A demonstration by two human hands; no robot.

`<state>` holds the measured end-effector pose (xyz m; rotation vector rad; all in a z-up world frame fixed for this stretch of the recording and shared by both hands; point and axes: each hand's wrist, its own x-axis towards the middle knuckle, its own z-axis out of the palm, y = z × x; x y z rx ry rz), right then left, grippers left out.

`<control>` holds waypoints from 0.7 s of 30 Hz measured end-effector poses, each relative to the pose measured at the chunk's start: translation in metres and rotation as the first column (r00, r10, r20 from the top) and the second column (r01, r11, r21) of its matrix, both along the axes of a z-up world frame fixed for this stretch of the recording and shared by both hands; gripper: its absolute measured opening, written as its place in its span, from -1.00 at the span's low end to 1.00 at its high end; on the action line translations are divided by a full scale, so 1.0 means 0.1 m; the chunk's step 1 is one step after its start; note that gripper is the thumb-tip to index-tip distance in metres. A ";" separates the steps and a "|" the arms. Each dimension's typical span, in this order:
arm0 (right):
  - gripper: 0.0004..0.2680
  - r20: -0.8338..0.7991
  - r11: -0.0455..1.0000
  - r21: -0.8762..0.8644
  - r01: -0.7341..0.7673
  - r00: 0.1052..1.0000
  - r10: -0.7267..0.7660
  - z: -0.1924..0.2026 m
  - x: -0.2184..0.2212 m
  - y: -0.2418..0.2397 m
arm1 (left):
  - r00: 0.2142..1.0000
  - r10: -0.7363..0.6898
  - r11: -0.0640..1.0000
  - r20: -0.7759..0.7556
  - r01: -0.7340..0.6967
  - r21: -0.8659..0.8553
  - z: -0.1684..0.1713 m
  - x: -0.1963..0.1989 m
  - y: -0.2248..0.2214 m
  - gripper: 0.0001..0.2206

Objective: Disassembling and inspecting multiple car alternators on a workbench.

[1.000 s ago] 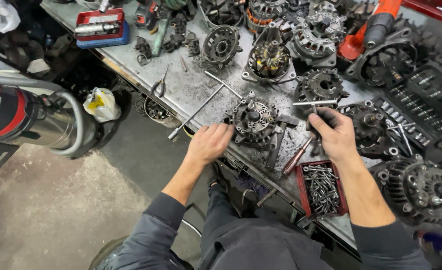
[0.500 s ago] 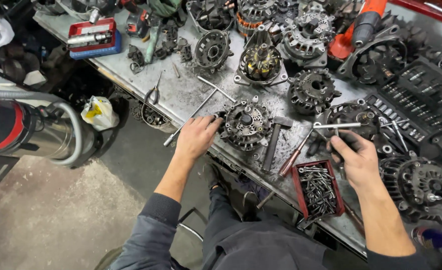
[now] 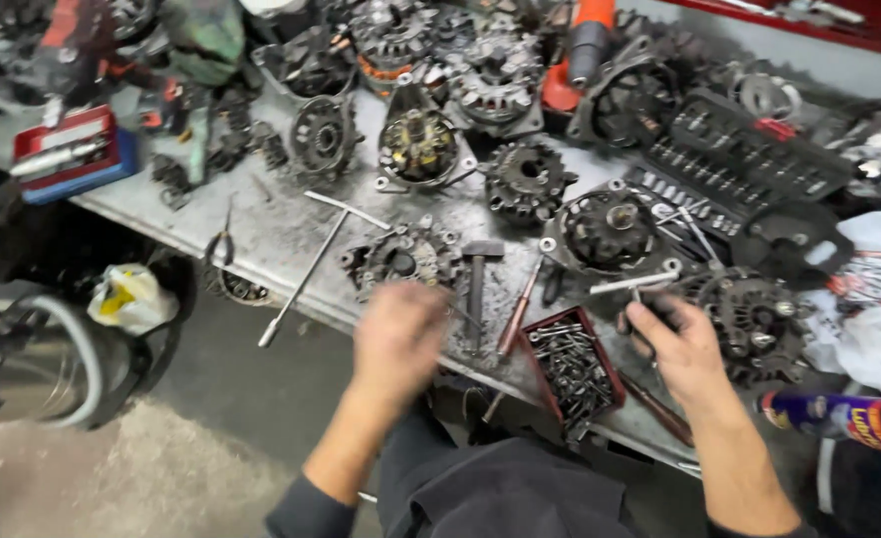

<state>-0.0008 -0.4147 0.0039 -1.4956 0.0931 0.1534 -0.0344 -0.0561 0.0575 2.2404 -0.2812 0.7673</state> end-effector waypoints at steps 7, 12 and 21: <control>-0.82 -0.155 0.922 -0.377 0.092 0.975 -0.161 -0.20 -0.61 -0.09 | 0.940 -0.242 0.944 -0.242 0.286 0.163 -0.84 0.06 -1.15 -0.87; -0.74 -0.209 0.889 -0.442 0.124 0.949 -0.236 -0.32 -0.78 -0.07 | 0.919 -0.197 0.945 -0.341 0.271 0.184 -0.74 0.05 -1.12 -0.70; -0.80 0.323 0.581 -0.814 -0.002 0.830 0.455 0.17 0.11 0.75 | 0.918 -0.036 0.998 -0.395 0.011 -0.067 -0.71 -0.42 -0.57 -0.84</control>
